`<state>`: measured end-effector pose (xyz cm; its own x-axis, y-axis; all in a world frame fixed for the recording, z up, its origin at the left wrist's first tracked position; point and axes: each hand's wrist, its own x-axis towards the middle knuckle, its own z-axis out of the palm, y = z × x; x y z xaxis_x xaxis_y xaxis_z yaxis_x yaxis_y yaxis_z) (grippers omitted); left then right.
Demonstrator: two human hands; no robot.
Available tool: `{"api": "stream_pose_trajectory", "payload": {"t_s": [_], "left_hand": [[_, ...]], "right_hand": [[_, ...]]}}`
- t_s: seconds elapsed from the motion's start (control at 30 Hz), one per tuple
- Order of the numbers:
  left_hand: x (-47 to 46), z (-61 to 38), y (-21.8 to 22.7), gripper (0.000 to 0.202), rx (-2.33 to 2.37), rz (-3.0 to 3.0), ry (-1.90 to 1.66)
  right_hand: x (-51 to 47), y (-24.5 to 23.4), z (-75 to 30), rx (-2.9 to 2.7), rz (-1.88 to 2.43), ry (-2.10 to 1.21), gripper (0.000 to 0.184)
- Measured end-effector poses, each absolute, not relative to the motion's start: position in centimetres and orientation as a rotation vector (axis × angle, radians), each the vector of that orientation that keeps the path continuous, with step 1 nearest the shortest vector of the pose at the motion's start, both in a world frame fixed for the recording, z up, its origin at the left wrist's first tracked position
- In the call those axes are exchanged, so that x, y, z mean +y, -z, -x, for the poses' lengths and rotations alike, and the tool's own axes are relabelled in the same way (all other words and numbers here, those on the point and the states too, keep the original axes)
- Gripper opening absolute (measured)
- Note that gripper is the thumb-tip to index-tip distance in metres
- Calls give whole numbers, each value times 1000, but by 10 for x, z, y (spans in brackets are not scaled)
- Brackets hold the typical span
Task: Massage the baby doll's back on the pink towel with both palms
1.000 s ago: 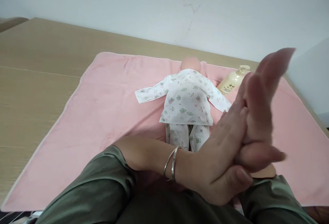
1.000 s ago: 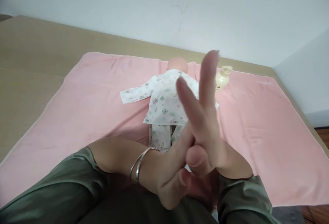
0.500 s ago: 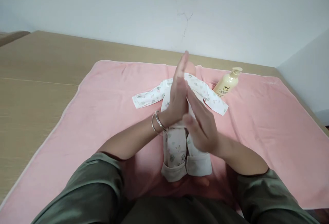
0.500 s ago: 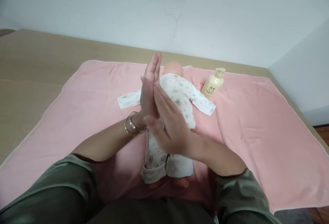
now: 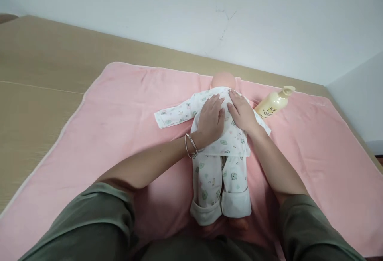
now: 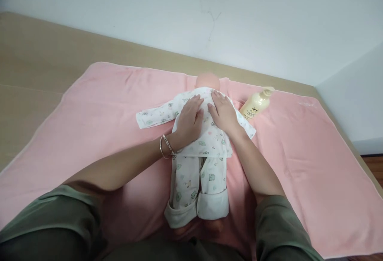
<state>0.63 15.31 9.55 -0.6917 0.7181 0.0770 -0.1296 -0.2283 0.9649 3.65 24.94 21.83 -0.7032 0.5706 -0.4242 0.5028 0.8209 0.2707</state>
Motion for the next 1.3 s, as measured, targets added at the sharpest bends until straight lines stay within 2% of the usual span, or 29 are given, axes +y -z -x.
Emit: {"api": "stream_pose_trajectory", "payload": {"t_s": [0.17,0.33,0.5,0.6,0.77,0.87,0.97,1.17,1.3], "left_hand": [[147,-4,-96,68,1421,-676,-2007],[148,-5,-96,67,1403,-627,-1986],[150,-6,-95,57,1428,-677,-1985],[149,-4,-94,58,1412,-695,-2001],[149,-6,-91,64,1406,-699,-2012],[156,-8,-86,54,1452,-742,-1933],[168,-1,-76,61,1510,-760,-1831],[179,25,-69,54,1584,-927,-1620],[162,16,-86,52,1758,-1044,-1602]], "right_hand": [[217,-214,-27,2389,-611,-216,59],[225,-211,-26,2436,-643,-116,56],[234,-213,-28,2396,-900,-262,62],[220,-209,-27,2389,-823,-336,60],[233,-205,-32,2482,-723,-176,54],[254,-207,-37,2510,-870,-168,59],[253,-209,-37,2444,-967,-276,64],[207,-214,-30,2354,-861,-428,58],[224,-219,-26,2349,-852,-317,54]]}}
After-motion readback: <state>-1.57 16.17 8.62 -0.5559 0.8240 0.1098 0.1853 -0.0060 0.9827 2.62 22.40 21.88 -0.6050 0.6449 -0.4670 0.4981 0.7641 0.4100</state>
